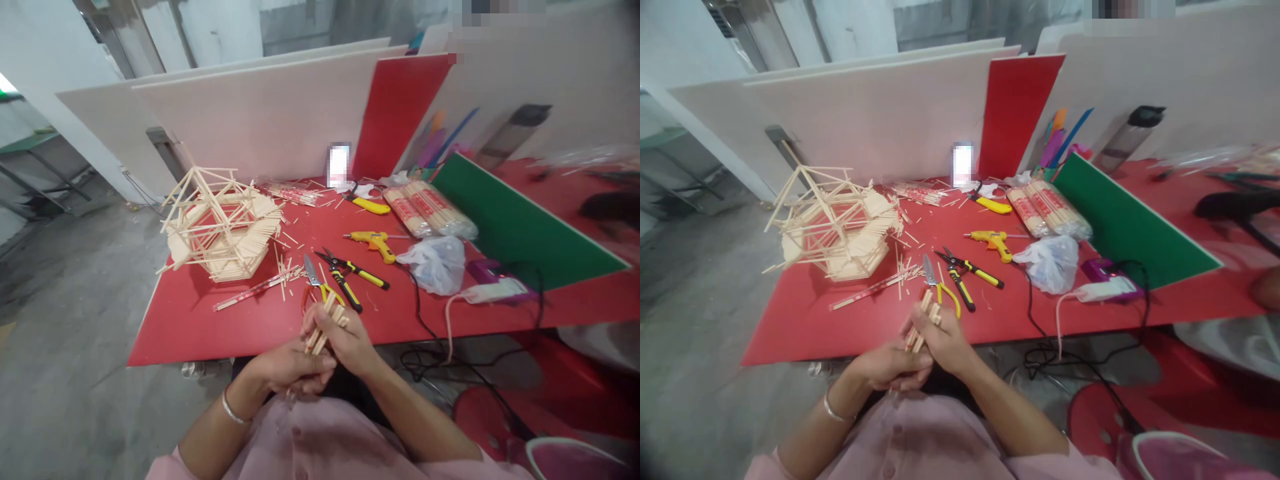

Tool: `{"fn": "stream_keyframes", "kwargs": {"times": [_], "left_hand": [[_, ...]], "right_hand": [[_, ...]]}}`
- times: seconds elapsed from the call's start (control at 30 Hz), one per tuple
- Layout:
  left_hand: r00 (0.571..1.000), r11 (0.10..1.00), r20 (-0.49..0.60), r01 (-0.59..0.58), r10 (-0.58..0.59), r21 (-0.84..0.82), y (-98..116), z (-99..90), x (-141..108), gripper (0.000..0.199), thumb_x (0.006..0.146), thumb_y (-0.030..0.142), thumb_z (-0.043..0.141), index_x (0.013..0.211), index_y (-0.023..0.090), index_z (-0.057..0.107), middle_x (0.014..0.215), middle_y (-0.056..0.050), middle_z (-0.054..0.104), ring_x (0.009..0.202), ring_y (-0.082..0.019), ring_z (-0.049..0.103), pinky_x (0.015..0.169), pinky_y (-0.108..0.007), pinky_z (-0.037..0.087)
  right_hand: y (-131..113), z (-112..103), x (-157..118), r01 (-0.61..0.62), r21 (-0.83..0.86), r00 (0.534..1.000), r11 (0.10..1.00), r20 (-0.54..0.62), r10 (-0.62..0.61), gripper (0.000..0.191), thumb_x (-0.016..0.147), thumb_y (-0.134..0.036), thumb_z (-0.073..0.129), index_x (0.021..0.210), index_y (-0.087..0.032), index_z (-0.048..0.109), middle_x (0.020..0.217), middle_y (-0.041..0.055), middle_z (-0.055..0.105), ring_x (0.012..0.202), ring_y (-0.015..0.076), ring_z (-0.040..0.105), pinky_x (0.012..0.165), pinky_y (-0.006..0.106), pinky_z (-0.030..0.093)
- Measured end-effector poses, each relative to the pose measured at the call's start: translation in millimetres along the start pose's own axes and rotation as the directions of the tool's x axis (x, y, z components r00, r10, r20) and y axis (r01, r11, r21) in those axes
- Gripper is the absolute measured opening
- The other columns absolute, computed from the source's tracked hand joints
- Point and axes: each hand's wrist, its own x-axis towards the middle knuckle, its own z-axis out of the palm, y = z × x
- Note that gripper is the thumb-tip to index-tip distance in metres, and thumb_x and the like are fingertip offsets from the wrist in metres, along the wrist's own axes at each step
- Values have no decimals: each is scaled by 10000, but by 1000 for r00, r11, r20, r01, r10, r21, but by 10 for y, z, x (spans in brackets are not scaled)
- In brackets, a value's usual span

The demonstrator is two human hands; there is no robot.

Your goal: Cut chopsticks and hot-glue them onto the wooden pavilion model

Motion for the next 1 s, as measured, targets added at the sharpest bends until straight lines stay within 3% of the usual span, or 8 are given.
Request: {"fn": "stream_keyframes", "kwargs": {"times": [0.17,0.3,0.43,0.53,0.6,0.7,0.83,1.0], "left_hand": [[999,992,-29,32,-28,124,73,-22,-292,540,785,682,584,601,185,482,430,64,371,387,-68,310,415,-217,274],[944,869,-327,187,-31,457,-365,-230,-868,583,875,695,394,616,184,500,543,3,492,508,-115,437,530,-243,366],[562,417,-827,747,19,518,-1114,-479,-1628,459,845,600,487,946,209,707,1009,-143,734,967,-316,664,861,-427,470],[426,184,-905,887,25,423,-1345,-500,-2042,645,774,572,564,1280,177,626,1425,-204,533,1304,-394,498,1062,-584,340],[518,351,-855,798,16,490,-1217,-445,-2127,629,800,540,556,1323,195,605,1434,-160,538,1302,-343,518,1088,-504,373],[700,718,-682,362,211,594,-738,-372,-1867,448,876,552,489,1108,251,727,1202,-98,709,1120,-273,643,992,-396,492],[490,779,-690,35,533,626,-135,-408,-917,430,869,504,551,1169,212,654,1223,-111,671,1110,-245,635,1000,-402,488],[749,902,-545,-164,377,398,-84,-500,59,526,891,590,453,1071,114,585,554,18,564,426,-124,524,502,-276,497]], "right_hand": [[-301,-365,135,211,74,913,975,-370,-170,429,829,-570,632,607,-212,547,646,21,611,578,139,554,526,270,426],[-712,-957,206,398,29,626,917,-739,-248,506,806,-637,615,568,-243,405,484,-51,424,425,110,374,434,259,343],[-686,-992,223,352,154,794,923,-571,-207,496,790,-648,643,588,-235,457,524,-22,521,658,165,597,663,308,507],[-341,-608,408,92,458,952,884,-300,57,407,743,-573,739,665,-232,531,631,-16,629,768,190,661,777,372,546],[-92,-327,613,-86,578,964,811,-158,215,314,776,-494,743,742,-229,578,633,-29,634,735,176,668,785,377,562],[164,-26,929,-219,573,952,790,-53,303,271,844,-436,690,741,-208,585,599,-26,626,675,159,669,758,365,580],[282,180,1136,-227,470,965,853,-12,264,282,861,-449,662,742,-206,583,551,-28,588,632,163,663,722,364,590],[330,93,886,-110,216,985,970,-107,136,409,873,-610,546,939,-219,647,742,39,692,781,206,687,778,396,572]]}}
